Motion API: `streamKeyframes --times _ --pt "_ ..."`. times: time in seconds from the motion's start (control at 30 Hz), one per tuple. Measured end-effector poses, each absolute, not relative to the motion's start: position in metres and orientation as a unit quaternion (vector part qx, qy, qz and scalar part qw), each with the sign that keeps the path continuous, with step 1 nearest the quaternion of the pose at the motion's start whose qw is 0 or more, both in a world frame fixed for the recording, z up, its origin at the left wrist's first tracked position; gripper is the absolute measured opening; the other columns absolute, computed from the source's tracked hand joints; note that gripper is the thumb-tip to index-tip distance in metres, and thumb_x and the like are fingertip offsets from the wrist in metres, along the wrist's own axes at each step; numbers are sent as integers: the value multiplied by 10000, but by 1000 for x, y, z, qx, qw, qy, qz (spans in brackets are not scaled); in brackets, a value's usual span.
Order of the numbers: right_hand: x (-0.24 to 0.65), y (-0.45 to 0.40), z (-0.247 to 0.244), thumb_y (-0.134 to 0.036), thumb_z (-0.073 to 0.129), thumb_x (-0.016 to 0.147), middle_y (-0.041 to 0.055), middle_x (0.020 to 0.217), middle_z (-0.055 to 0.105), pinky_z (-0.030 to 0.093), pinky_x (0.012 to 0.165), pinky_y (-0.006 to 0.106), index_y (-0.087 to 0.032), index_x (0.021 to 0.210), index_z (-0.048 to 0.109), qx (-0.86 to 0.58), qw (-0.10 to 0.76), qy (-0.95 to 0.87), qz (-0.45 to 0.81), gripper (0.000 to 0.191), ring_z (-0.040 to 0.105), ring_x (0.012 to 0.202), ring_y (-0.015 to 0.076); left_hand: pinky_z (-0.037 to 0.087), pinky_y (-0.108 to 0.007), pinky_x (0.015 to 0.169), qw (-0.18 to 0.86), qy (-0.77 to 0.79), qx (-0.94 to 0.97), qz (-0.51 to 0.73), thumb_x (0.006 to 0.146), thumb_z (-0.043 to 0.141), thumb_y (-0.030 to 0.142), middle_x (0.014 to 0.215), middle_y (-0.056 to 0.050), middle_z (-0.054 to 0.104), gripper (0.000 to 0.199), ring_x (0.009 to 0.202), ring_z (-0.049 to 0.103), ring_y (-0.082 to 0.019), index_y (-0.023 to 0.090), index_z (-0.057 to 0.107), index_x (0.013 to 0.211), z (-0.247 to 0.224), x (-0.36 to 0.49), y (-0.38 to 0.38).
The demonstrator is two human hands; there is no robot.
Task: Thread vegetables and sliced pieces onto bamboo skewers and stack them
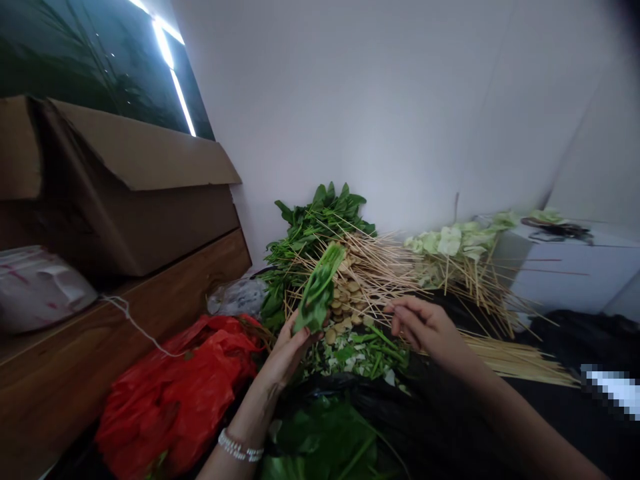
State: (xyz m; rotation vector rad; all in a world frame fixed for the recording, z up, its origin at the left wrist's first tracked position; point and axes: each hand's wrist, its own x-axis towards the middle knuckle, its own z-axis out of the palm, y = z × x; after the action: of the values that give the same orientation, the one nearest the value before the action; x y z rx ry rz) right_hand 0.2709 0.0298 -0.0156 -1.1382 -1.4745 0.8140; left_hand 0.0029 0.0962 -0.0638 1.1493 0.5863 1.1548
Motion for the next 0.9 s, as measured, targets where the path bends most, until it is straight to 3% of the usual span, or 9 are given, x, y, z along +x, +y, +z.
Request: streamKeyframes --times 0.13,0.27,0.4,0.6,0.7,0.9 --pt "284 38 6 -444 618 839 -28 667 615 252 370 198 -196 983 610 -437 648 -517 350 288 416 389 62 485 -310 814 595 310 584 457 756 731 499 958 -99 708 566 911 644 -217 162 645 1203 -70 13 97" --pt "293 52 33 -346 633 822 -9 719 654 428 499 223 -212 976 585 -402 700 -503 310 209 554 527 100 480 -289 730 465 373 678 430 768 710 392 812 -67 703 417 758 635 -188 120 692 1083 -83 25 96" --pt "294 79 46 -330 573 862 -2 726 677 487 586 254 -221 985 533 -429 678 -552 230 169 615 592 125 485 -283 728 346 389 765 381 798 654 293 812 -45 726 328 739 654 -183 157 699 1093 -92 31 90" --pt "297 140 52 -359 431 904 -24 715 634 430 464 224 -235 1002 447 -468 647 -592 107 159 584 479 117 500 -318 789 221 396 840 299 814 635 317 893 -45 748 332 846 689 -225 221 697 1126 -98 31 82" --pt "295 174 62 -334 354 920 -22 721 617 443 486 235 -232 1030 445 -497 629 -598 13 176 591 486 123 512 -338 819 196 405 847 283 824 627 347 962 -54 746 333 908 689 -243 242 697 1131 -102 31 82" --pt "271 241 78 -227 346 919 -12 705 626 474 598 273 -223 1050 492 -531 584 -613 -42 196 597 533 148 516 -322 856 189 407 843 296 811 637 293 1003 -50 745 292 954 683 -231 255 708 1091 -104 29 85"
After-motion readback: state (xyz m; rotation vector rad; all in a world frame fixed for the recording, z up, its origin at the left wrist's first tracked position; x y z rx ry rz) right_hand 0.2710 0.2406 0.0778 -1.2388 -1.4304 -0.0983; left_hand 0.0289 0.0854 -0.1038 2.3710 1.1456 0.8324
